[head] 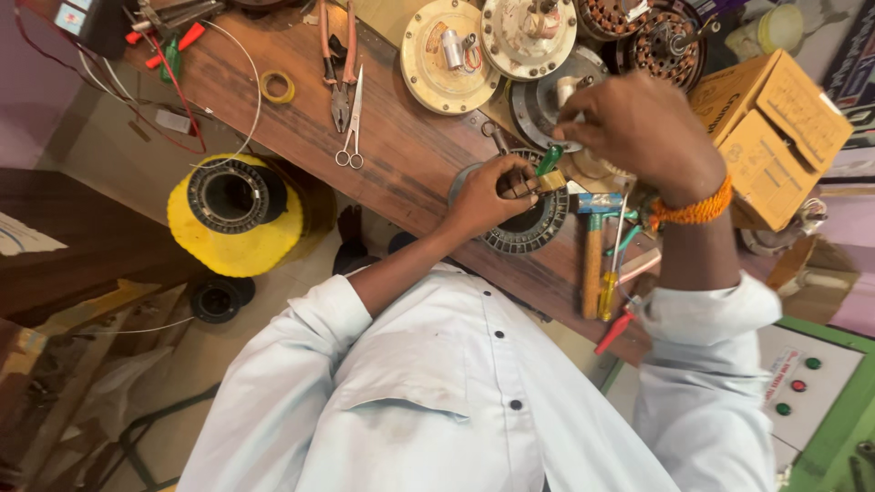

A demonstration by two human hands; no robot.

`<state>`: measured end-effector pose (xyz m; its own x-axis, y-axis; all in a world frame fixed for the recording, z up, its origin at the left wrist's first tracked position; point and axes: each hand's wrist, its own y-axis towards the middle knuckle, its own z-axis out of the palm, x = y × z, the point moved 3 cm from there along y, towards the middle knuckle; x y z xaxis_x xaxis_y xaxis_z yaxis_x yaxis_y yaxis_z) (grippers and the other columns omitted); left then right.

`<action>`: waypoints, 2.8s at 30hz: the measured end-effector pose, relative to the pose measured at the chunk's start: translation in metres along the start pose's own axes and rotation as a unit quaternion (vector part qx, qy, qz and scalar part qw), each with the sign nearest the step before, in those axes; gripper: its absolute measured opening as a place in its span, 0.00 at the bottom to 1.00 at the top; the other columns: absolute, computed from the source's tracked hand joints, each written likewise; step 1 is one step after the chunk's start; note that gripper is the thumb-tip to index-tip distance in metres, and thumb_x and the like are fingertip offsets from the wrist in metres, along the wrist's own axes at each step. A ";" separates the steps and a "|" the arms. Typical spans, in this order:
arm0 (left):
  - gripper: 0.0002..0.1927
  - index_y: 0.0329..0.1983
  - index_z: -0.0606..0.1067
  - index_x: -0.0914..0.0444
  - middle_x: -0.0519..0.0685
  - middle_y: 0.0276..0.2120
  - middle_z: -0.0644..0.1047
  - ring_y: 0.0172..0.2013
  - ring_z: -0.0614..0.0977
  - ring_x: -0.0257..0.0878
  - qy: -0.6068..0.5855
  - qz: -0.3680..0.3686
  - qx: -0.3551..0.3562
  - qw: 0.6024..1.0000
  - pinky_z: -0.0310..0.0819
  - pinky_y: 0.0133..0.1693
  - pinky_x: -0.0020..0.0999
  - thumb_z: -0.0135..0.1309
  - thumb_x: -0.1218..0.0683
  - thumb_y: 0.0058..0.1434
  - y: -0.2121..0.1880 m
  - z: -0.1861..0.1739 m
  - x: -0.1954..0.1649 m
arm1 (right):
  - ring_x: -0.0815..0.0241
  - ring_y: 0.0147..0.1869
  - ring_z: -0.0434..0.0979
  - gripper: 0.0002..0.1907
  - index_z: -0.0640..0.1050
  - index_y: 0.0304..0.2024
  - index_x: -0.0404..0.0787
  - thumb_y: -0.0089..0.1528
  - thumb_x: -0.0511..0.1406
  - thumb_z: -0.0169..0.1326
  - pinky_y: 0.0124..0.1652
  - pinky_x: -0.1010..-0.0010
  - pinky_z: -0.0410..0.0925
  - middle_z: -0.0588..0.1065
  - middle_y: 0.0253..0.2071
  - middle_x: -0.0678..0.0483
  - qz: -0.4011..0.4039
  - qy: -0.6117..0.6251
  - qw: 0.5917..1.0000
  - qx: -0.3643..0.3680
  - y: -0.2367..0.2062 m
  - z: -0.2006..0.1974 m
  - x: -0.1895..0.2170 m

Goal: The person uses a hammer and a green-handled tool to repeatedly tap and adjust a small electrical component held in their left hand. They rotate the component to access different sides while working at a cluttered workbench.

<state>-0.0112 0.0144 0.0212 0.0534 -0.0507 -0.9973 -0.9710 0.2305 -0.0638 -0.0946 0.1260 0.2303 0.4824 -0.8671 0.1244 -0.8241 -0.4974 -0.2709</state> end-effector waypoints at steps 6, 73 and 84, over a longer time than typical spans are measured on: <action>0.20 0.48 0.76 0.60 0.45 0.39 0.80 0.37 0.82 0.35 0.038 0.096 -0.053 0.993 0.76 0.41 0.32 0.69 0.54 0.54 -0.005 -0.001 -0.011 | 0.51 0.30 0.81 0.07 0.81 0.23 0.42 0.57 0.34 0.59 0.27 0.61 0.70 0.78 0.26 0.47 -0.057 -0.242 0.968 -0.030 0.026 0.003 0.039; 0.34 0.66 0.68 0.63 0.57 0.56 0.78 0.55 0.82 0.42 0.059 0.062 -0.081 0.993 0.78 0.57 0.36 0.66 0.57 0.57 -0.006 0.001 -0.015 | 0.59 0.44 0.83 0.14 0.81 0.51 0.37 0.66 0.38 0.56 0.43 0.70 0.74 0.82 0.45 0.47 0.159 0.550 0.766 -0.291 -0.113 0.236 -0.004; 0.22 0.51 0.78 0.71 0.52 0.40 0.85 0.40 0.85 0.35 -0.001 -0.024 -0.082 0.996 0.81 0.44 0.30 0.69 0.58 0.55 -0.001 -0.004 0.014 | 0.66 0.26 0.63 0.14 0.81 0.42 0.35 0.71 0.41 0.55 0.25 0.78 0.57 0.68 0.24 0.59 0.174 0.790 0.573 -0.132 -0.111 0.293 -0.009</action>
<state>-0.0108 0.0100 0.0078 0.1011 -0.0555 -0.9933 -0.9923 0.0665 -0.1047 0.0796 0.1973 -0.0204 -0.4230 0.2462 0.8721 -0.9059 -0.0921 -0.4134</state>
